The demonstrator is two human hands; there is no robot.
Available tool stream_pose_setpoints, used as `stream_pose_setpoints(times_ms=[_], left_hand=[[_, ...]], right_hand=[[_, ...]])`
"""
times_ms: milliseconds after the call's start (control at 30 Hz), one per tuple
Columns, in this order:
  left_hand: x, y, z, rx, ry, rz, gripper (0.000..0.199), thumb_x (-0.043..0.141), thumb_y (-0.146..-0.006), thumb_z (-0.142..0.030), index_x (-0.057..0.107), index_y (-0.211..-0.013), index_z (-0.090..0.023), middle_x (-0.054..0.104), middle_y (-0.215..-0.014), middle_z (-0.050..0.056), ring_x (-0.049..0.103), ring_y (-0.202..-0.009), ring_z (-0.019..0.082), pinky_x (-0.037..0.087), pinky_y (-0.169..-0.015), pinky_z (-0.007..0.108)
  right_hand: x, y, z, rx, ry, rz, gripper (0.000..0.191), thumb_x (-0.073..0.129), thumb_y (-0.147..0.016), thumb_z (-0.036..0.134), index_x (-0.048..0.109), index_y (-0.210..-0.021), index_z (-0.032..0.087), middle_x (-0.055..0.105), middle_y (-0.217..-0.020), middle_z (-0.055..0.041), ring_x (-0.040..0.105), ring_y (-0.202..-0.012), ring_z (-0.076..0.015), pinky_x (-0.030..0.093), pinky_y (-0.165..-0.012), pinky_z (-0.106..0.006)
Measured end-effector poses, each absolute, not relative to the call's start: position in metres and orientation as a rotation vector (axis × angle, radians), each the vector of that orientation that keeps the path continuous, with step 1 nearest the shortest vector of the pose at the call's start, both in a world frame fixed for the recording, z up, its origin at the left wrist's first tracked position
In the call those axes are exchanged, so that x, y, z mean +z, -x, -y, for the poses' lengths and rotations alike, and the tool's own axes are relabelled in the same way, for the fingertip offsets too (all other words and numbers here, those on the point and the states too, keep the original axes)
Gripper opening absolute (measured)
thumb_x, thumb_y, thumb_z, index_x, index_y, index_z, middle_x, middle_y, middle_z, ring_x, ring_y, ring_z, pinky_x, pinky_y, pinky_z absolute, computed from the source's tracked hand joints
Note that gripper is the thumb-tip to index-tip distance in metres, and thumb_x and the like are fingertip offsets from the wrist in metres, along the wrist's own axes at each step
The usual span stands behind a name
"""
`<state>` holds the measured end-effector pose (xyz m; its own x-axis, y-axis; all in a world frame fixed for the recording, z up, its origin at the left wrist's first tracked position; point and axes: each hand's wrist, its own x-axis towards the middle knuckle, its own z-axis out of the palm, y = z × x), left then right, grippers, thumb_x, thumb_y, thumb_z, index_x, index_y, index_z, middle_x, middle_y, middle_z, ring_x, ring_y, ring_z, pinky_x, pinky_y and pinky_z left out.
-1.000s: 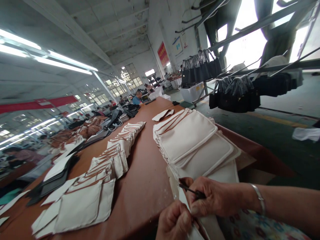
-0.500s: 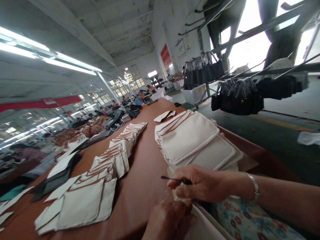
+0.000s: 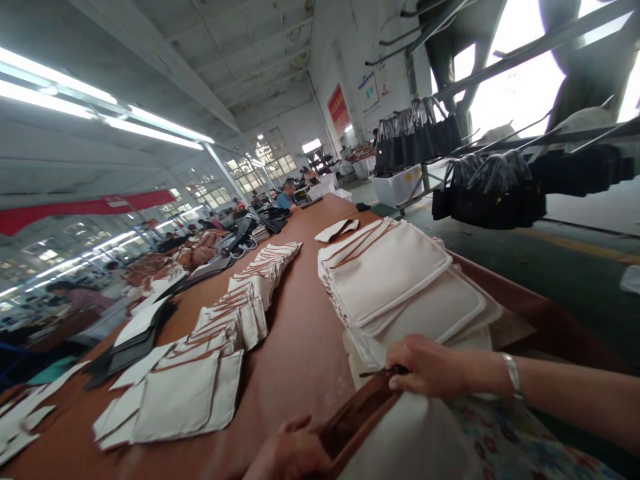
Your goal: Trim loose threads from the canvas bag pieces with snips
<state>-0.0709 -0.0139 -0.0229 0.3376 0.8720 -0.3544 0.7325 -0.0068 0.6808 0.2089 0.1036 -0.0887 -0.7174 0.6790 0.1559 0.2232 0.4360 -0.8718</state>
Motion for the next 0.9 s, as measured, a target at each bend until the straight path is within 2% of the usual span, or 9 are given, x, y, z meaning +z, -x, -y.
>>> stream_pose_setpoints(times_ms=[67, 133, 200, 300, 367, 467, 600, 767, 900], left_hand=[[-0.013, 0.051, 0.008, 0.238, -1.847, -1.453, 0.038, 0.069, -0.070, -0.046, 0.050, -0.050, -0.020, 0.037, -0.052, -0.007, 0.037, -0.055, 0.011, 0.041, -0.089, 0.033], [-0.003, 0.026, 0.002, 0.290, -1.853, -1.473, 0.035, 0.065, -0.074, -0.035, 0.043, -0.052, -0.019, 0.032, -0.057, -0.006, 0.031, -0.056, 0.010, 0.038, -0.068, 0.026], [0.005, 0.002, -0.003, 0.416, -1.712, -1.425, 0.025, 0.062, -0.079, -0.032, 0.051, -0.061, -0.018, 0.036, -0.063, -0.004, 0.032, -0.061, 0.011, 0.029, -0.056, 0.024], [0.006, -0.015, -0.004, 0.601, -1.459, -1.288, 0.029, 0.065, -0.082, -0.042, 0.064, -0.080, -0.013, 0.049, -0.075, -0.001, 0.041, -0.071, 0.013, 0.033, -0.062, 0.023], [-0.006, -0.012, -0.003, 0.641, -1.308, -1.148, 0.036, 0.072, -0.076, -0.048, 0.063, -0.082, -0.014, 0.051, -0.077, 0.000, 0.046, -0.077, 0.015, 0.036, -0.068, 0.025], [-0.036, 0.005, 0.002, 0.649, -1.098, -0.981, 0.044, 0.080, -0.070, -0.049, 0.059, -0.086, -0.014, 0.055, -0.081, 0.002, 0.050, -0.079, 0.015, 0.037, -0.071, 0.025], [-0.057, 0.018, 0.007, 0.711, -1.001, -0.961, 0.046, 0.085, -0.066, -0.043, 0.058, -0.089, -0.014, 0.058, -0.080, 0.001, 0.047, -0.069, 0.009, 0.031, -0.063, 0.021], [-0.036, 0.003, 0.006, 0.723, -1.132, -1.023, 0.037, 0.081, -0.071, -0.043, 0.061, -0.082, -0.014, 0.058, -0.078, 0.000, 0.044, -0.067, 0.008, 0.030, -0.062, 0.021], [-0.036, -0.006, 0.001, 0.734, -1.153, -1.116, 0.041, 0.079, -0.071, -0.049, 0.061, -0.075, -0.013, 0.059, -0.072, 0.002, 0.043, -0.065, 0.010, 0.029, -0.060, 0.023]], right_hand=[[-0.077, -0.196, -0.093, 1.200, 0.700, 2.139, 0.022, 0.063, -0.084, 0.034, 0.067, -0.085, 0.013, 0.060, -0.075, -0.0025, 0.053, -0.071, -0.0155, 0.039, -0.067, -0.025], [-0.061, -0.182, -0.080, 1.385, 0.533, 2.012, 0.034, 0.053, -0.093, 0.044, 0.066, -0.097, 0.013, 0.062, -0.082, -0.0033, 0.053, -0.073, -0.0151, 0.040, -0.067, -0.025], [-0.050, -0.173, -0.070, 1.576, 0.375, 1.926, 0.043, 0.050, -0.095, 0.051, 0.065, -0.103, 0.012, 0.061, -0.085, -0.0029, 0.052, -0.074, -0.0142, 0.041, -0.067, -0.024], [-0.052, -0.171, -0.066, 1.662, 0.369, 1.949, 0.049, 0.058, -0.089, 0.057, 0.066, -0.098, 0.010, 0.056, -0.081, -0.0011, 0.047, -0.072, -0.0130, 0.038, -0.063, -0.023], [-0.062, -0.178, -0.068, 1.758, 0.411, 1.922, 0.052, 0.064, -0.084, 0.060, 0.065, -0.098, 0.009, 0.054, -0.077, -0.0001, 0.045, -0.069, -0.0118, 0.035, -0.060, -0.022], [-0.073, -0.194, -0.074, 1.855, 0.509, 1.807, 0.050, 0.075, -0.075, 0.053, 0.065, -0.097, 0.009, 0.056, -0.075, 0.0005, 0.044, -0.066, -0.0103, 0.035, -0.059, -0.021], [-0.076, -0.209, -0.078, 1.902, 0.596, 1.709, 0.046, 0.086, -0.063, 0.040, 0.065, -0.092, 0.010, 0.059, -0.073, 0.0005, 0.050, -0.066, -0.0110, 0.039, -0.060, -0.020], [-0.070, -0.217, -0.078, 1.922, 0.505, 1.819, 0.035, 0.081, -0.071, 0.033, 0.064, -0.093, 0.011, 0.061, -0.077, -0.0001, 0.051, -0.067, -0.0108, 0.040, -0.061, -0.020], [-0.063, -0.223, -0.077, 1.883, 0.502, 1.887, 0.026, 0.074, -0.075, 0.032, 0.065, -0.089, 0.011, 0.058, -0.076, 0.0007, 0.047, -0.066, -0.0106, 0.036, -0.059, -0.020]])
